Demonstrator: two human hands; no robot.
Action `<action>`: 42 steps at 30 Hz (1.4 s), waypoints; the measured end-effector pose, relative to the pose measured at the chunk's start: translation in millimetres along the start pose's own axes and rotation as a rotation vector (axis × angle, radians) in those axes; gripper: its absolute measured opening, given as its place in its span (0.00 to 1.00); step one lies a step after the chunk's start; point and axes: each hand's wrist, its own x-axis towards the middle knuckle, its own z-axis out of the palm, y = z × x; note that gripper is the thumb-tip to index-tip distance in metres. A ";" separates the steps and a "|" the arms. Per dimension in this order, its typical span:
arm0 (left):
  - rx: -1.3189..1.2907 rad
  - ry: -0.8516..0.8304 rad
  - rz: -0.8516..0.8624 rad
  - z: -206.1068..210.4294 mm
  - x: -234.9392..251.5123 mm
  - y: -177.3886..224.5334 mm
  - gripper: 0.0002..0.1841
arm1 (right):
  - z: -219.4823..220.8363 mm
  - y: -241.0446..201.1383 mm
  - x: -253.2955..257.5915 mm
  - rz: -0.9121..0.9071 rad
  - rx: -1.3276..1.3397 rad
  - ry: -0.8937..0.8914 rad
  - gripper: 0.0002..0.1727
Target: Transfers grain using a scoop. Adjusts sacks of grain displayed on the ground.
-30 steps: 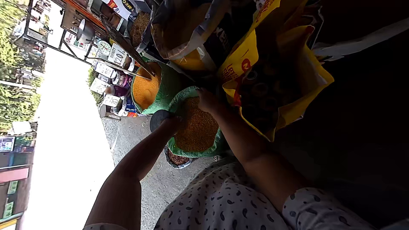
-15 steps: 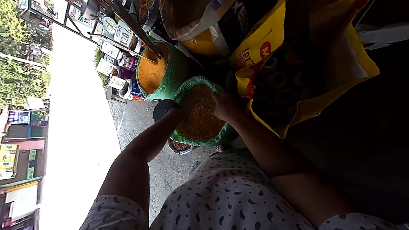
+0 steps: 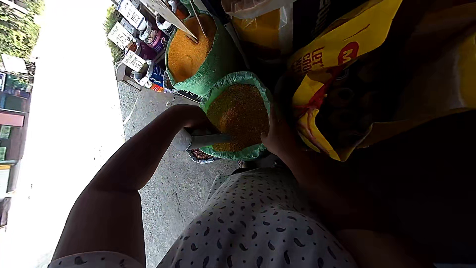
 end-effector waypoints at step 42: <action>-0.975 0.292 0.127 99.1 -72.0 -112.6 0.10 | 15.9 16.2 -26.1 0.120 0.852 0.204 0.43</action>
